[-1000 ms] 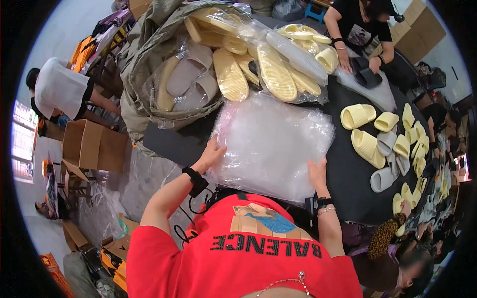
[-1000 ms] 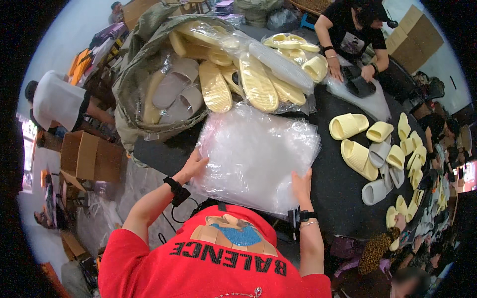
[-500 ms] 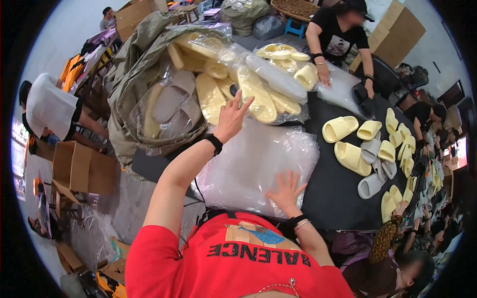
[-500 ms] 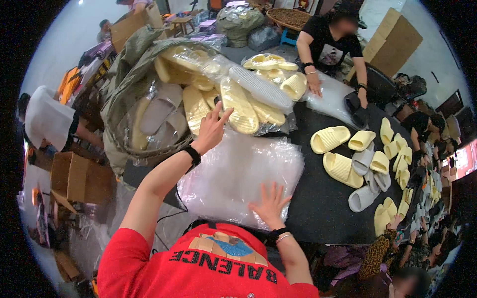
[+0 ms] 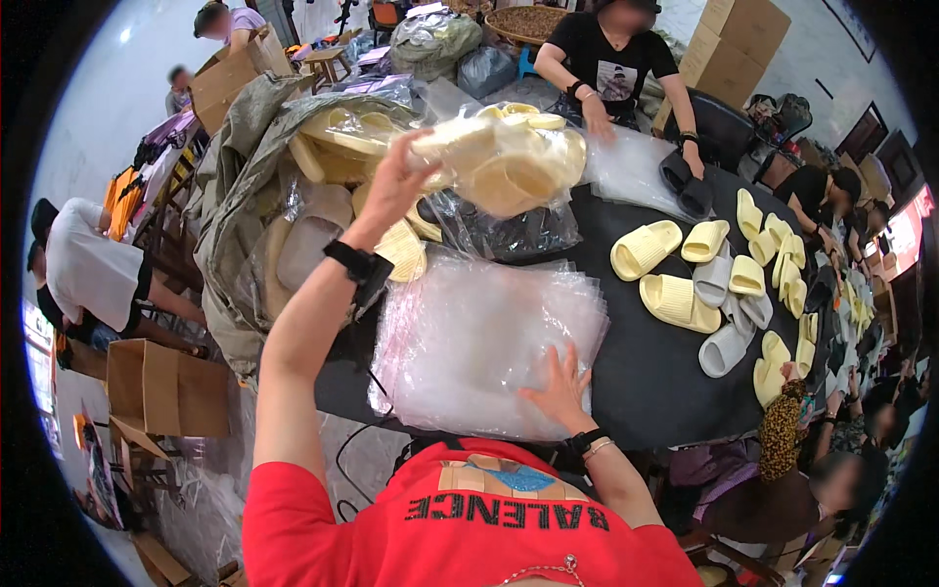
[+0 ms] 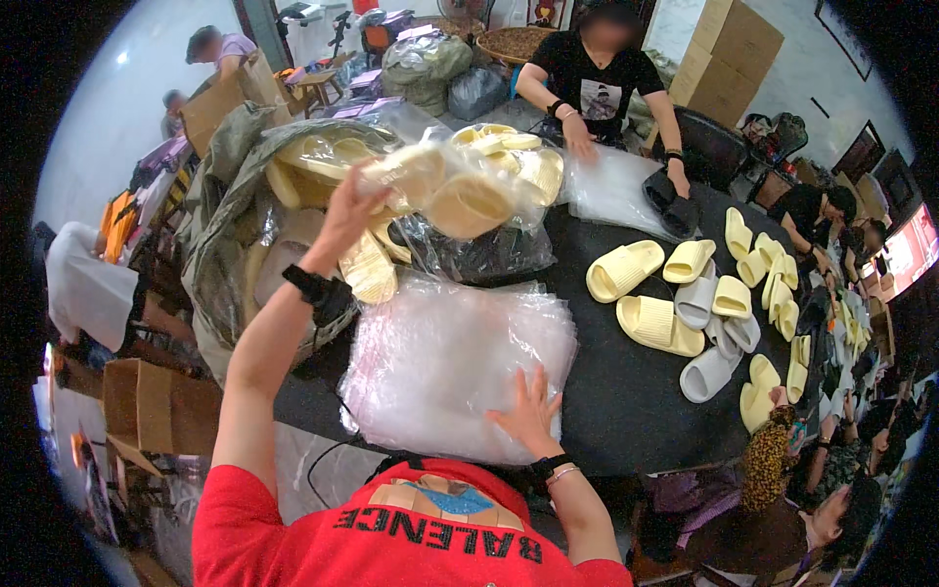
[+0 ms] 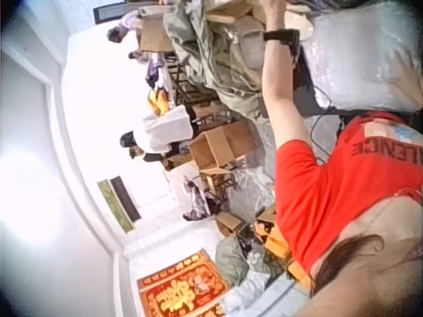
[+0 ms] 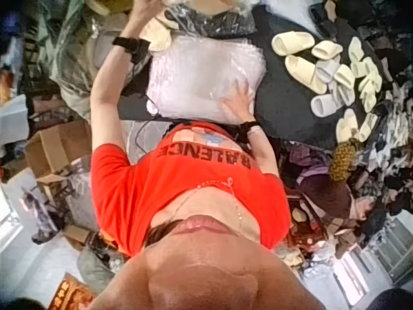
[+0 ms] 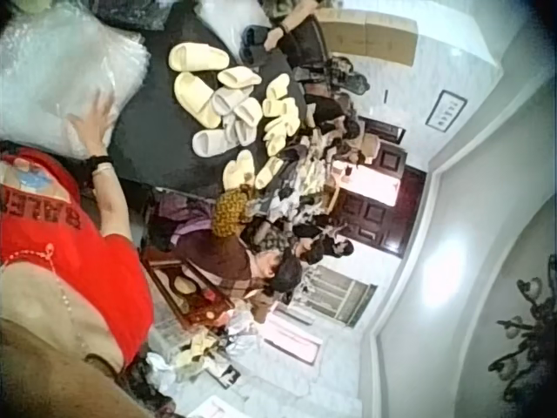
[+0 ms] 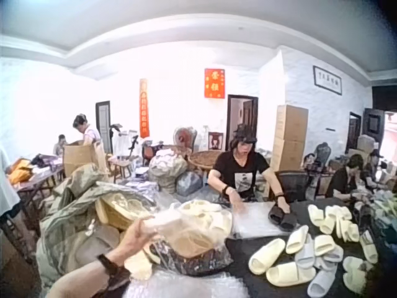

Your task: The recorder is sorting and packaging various colors of sandals into plastic bags from a large storage bag.

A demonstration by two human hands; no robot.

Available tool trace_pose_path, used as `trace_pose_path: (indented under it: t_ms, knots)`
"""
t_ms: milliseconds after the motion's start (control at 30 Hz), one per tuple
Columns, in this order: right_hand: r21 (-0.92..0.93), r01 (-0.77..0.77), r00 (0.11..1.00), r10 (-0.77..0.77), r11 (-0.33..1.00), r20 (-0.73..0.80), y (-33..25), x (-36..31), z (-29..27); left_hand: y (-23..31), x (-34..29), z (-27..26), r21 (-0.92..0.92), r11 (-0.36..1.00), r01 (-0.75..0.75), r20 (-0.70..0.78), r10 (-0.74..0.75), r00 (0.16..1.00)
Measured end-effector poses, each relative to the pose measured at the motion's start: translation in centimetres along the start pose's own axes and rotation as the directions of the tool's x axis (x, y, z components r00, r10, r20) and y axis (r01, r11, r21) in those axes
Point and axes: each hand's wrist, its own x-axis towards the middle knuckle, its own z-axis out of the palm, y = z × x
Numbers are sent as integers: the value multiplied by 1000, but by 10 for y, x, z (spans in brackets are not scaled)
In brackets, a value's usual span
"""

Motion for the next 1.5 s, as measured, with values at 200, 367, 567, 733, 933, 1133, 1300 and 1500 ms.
trace_pose_path:
  t_ms: [200,367,567,733,933,1133,1300,1500]
  knots:
    - [100,34,979,-13,994,-206,9,3,-7,108,-7,-65,-55,998,32,99,-26,995]
    - [427,456,846,-231,781,-481,-25,0,-44,169,-22,-93,154,988,4,230,-40,972]
    - [782,576,812,-63,238,-580,-67,2,-77,170,-14,-43,484,872,66,628,-399,668]
    - [964,-2,989,142,268,-37,-33,5,-37,35,-49,27,277,958,77,648,-245,721]
    - [960,-220,903,408,173,133,20,-13,-11,-36,-110,-9,142,781,608,607,-554,570]
    - [969,-197,843,530,147,90,32,-3,-17,-118,-193,-39,686,726,45,576,-580,576]
    - [946,-224,858,507,234,78,37,3,-10,-86,-200,-7,565,816,-120,699,-396,595]
    - [961,-229,869,479,158,128,47,4,0,-87,-204,49,405,779,-479,732,37,680]
